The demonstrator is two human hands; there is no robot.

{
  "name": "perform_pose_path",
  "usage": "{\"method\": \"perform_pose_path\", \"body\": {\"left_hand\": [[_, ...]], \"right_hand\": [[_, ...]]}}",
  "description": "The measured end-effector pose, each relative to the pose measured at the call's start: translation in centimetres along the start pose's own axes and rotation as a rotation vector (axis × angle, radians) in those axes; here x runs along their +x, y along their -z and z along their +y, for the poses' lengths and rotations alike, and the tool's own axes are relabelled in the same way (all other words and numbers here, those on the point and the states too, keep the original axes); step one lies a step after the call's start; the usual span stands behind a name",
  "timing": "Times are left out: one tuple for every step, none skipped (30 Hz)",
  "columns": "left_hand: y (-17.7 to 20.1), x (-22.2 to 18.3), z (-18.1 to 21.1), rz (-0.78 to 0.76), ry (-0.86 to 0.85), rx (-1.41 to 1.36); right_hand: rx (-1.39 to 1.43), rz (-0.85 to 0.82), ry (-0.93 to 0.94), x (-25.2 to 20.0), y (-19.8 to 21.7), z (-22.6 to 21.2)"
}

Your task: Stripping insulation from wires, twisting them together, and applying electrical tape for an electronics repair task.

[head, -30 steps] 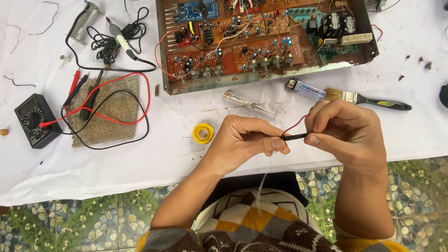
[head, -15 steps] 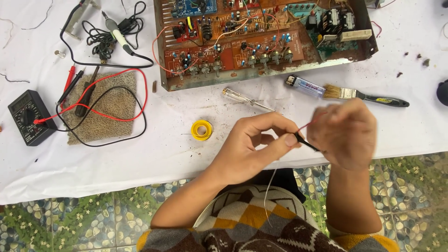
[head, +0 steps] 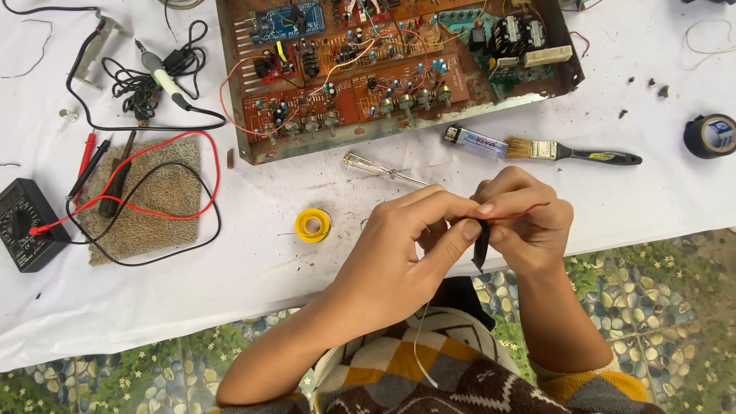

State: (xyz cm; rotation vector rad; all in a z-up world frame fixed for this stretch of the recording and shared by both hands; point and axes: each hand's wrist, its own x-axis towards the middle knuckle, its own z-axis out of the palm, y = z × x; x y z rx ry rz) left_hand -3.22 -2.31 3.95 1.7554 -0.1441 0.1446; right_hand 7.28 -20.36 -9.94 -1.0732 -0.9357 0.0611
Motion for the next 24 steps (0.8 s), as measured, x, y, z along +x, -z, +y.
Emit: {"method": "perform_pose_path", "body": {"left_hand": [[0.0, 0.0, 0.1, 0.000, -0.006, 0.034], [0.0, 0.0, 0.2, -0.001, -0.012, 0.068], [-0.1, 0.0, 0.3, -0.001, -0.012, 0.068], [-0.2, -0.1, 0.3, 0.003, -0.035, 0.089], [-0.2, -0.1, 0.3, 0.007, -0.062, 0.112], [-0.2, 0.0, 0.4, 0.007, -0.065, 0.112], [-0.2, -0.1, 0.4, 0.009, -0.067, 0.104], [-0.2, -0.1, 0.4, 0.010, -0.069, 0.096], [-0.2, -0.3, 0.5, 0.012, -0.068, 0.095], [-0.1, -0.4, 0.5, -0.006, -0.101, 0.110], [-0.1, -0.5, 0.5, -0.026, -0.135, 0.124], [-0.1, -0.5, 0.4, -0.026, -0.135, 0.122], [0.0, -0.6, 0.3, -0.015, -0.175, 0.182], [0.0, -0.6, 0.2, -0.005, -0.215, 0.243], [0.0, -0.6, 0.2, -0.004, -0.213, 0.243], [0.0, -0.6, 0.2, 0.014, -0.247, 0.289], [-0.1, -0.6, 0.1, 0.031, -0.283, 0.335], [-0.1, -0.6, 0.1, 0.032, -0.281, 0.334], [-0.1, -0.6, 0.1, 0.027, -0.300, 0.316], [-0.1, -0.6, 0.1, 0.022, -0.320, 0.297], [0.0, -0.6, -0.2, 0.021, -0.320, 0.296], [0.0, -0.5, -0.4, 0.002, -0.342, 0.267], [0.0, -0.5, -0.7, -0.019, -0.364, 0.237], [-0.2, -0.6, -0.9, -0.020, -0.364, 0.236]], "right_hand": [[-0.027, 0.016, 0.001, 0.1, -0.2, -0.2], [-0.053, 0.033, 0.002, 0.2, -0.4, -0.4], [-0.053, 0.033, 0.002, 0.2, -0.6, -0.3], [-0.029, 0.046, 0.015, 0.3, -0.8, -0.3], [-0.006, 0.057, 0.031, 0.4, -1.0, -0.3], [-0.008, 0.056, 0.034, 0.5, -1.0, -0.2], [0.060, 0.060, 0.042, 0.5, -1.1, -0.2], [0.128, 0.064, 0.049, 0.5, -1.1, -0.1], [0.128, 0.063, 0.047, 0.5, -1.2, -0.1], [0.169, 0.054, 0.048, 0.5, -1.3, -0.1], [0.207, 0.046, 0.049, 0.5, -1.4, -0.1], [0.206, 0.046, 0.048, 0.6, -1.5, -0.2], [0.239, 0.025, 0.041, 0.5, -1.6, -0.3], [0.271, 0.004, 0.034, 0.5, -1.8, -0.4], [0.272, 0.003, 0.032, 0.5, -1.9, -0.3], [0.254, 0.031, 0.035, 0.5, -2.1, -0.3], [0.235, 0.059, 0.039, 0.4, -2.2, -0.3], [0.236, 0.059, 0.037, 0.3, -2.3, -0.1], [0.200, 0.077, 0.068, 0.1, -2.3, 0.1], [0.164, 0.095, 0.098, 0.0, -2.3, 0.3], [0.163, 0.095, 0.098, 0.1, -2.6, 0.3], [0.155, 0.116, 0.134, 0.1, -3.0, 0.4], [0.147, 0.139, 0.169, 0.1, -3.3, 0.5], [0.145, 0.140, 0.169, 0.2, -3.7, 0.3]]}}
